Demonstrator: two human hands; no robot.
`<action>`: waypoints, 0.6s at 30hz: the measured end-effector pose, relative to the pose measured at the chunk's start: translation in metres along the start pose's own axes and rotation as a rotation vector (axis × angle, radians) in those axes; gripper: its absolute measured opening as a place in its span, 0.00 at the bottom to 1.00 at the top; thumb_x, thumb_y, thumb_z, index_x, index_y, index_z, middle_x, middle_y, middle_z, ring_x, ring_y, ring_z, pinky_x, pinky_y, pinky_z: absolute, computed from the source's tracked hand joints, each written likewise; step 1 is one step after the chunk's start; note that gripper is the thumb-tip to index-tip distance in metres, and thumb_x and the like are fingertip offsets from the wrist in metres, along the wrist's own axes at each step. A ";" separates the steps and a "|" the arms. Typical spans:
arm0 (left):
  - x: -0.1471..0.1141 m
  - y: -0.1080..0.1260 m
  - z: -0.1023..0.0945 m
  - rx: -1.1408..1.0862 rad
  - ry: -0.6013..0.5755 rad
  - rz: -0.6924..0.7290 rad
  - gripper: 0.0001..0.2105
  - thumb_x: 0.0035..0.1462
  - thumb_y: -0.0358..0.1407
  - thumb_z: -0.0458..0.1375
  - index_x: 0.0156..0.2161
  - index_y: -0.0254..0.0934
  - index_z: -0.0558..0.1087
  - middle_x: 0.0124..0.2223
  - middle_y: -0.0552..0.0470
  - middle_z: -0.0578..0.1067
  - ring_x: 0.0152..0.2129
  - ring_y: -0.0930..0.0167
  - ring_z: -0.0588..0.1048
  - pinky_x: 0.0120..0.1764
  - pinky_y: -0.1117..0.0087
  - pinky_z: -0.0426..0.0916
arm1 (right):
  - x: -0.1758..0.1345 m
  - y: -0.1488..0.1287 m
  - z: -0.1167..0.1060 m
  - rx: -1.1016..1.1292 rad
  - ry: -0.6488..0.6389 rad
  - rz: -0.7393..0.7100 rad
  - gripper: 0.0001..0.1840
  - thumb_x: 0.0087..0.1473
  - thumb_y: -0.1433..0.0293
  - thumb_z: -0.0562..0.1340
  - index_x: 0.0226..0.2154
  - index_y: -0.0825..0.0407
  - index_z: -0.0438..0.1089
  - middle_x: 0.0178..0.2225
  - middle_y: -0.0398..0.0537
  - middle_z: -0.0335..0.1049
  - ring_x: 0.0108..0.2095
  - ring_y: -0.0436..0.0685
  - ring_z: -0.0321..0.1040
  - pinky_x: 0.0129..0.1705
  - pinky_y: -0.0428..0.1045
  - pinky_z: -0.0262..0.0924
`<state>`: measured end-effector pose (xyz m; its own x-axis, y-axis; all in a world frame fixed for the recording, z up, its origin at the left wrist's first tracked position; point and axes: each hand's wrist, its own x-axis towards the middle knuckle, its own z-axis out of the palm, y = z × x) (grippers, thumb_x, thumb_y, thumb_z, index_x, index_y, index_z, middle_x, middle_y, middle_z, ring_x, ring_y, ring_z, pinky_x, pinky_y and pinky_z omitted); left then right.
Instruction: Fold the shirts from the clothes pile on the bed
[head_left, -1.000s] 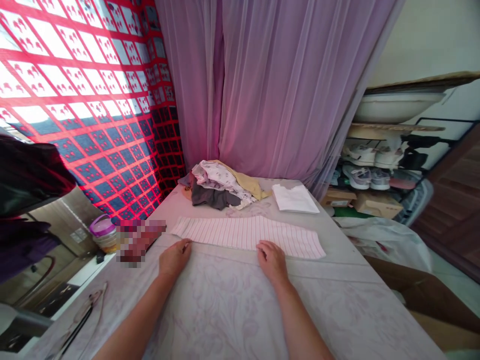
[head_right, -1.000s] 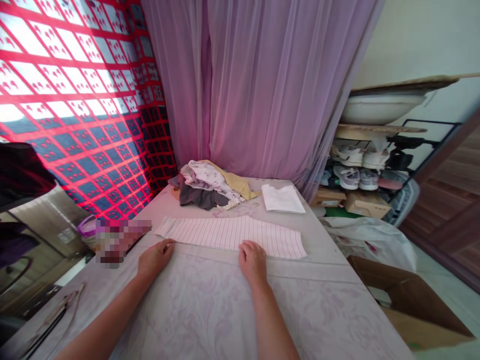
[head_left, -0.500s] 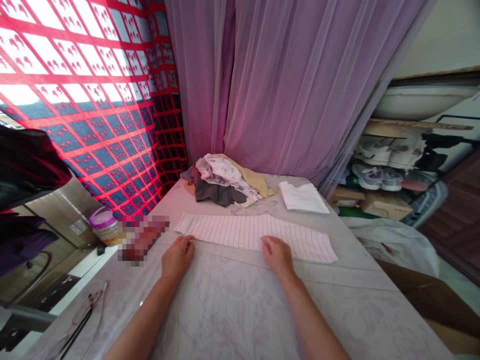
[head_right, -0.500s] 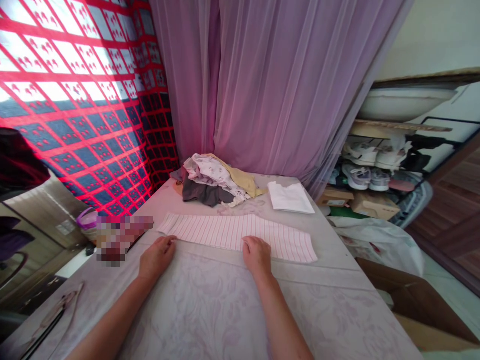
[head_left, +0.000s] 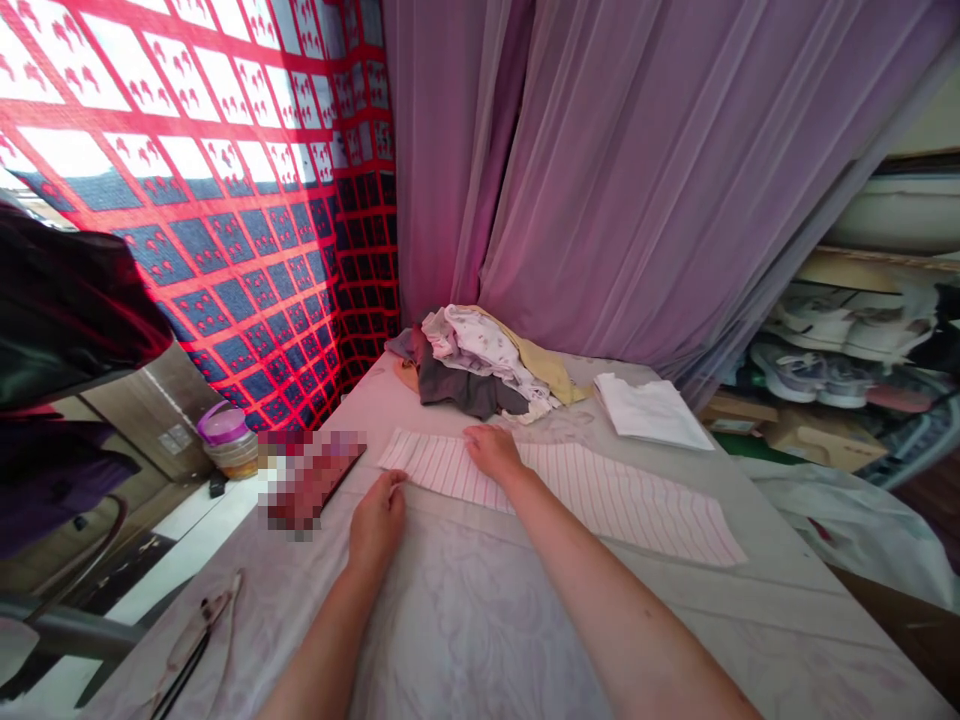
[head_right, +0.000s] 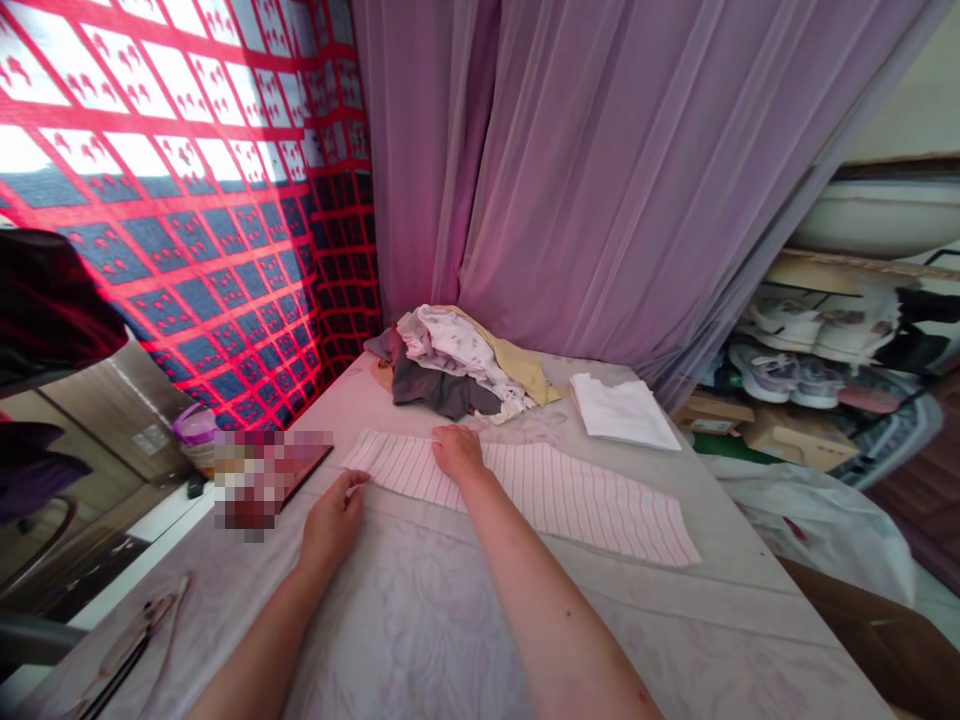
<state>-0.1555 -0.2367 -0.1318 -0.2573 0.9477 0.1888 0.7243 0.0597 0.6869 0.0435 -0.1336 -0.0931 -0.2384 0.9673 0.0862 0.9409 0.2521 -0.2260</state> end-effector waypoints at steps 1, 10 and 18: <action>0.000 0.000 0.000 -0.006 0.011 0.020 0.13 0.56 0.28 0.50 0.44 0.40 0.72 0.42 0.53 0.78 0.38 0.71 0.76 0.42 0.71 0.68 | 0.005 -0.002 0.003 -0.007 -0.008 0.003 0.17 0.56 0.68 0.56 0.47 0.46 0.71 0.48 0.46 0.72 0.48 0.57 0.65 0.47 0.50 0.54; -0.001 0.002 0.006 0.121 -0.058 0.116 0.17 0.57 0.27 0.50 0.47 0.42 0.74 0.54 0.51 0.72 0.40 0.71 0.76 0.41 0.71 0.69 | 0.017 -0.011 0.007 -0.086 -0.009 0.006 0.13 0.56 0.68 0.56 0.36 0.47 0.76 0.40 0.47 0.75 0.43 0.56 0.65 0.43 0.49 0.53; -0.003 0.007 0.004 0.204 -0.105 0.111 0.18 0.58 0.29 0.49 0.49 0.45 0.73 0.56 0.53 0.70 0.41 0.70 0.76 0.43 0.71 0.70 | 0.016 -0.013 0.011 -0.091 0.013 0.030 0.14 0.58 0.68 0.54 0.38 0.49 0.75 0.40 0.49 0.74 0.43 0.57 0.65 0.43 0.50 0.53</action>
<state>-0.1472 -0.2379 -0.1302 -0.1083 0.9788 0.1739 0.8611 0.0049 0.5084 0.0251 -0.1207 -0.0993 -0.2073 0.9738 0.0934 0.9657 0.2190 -0.1393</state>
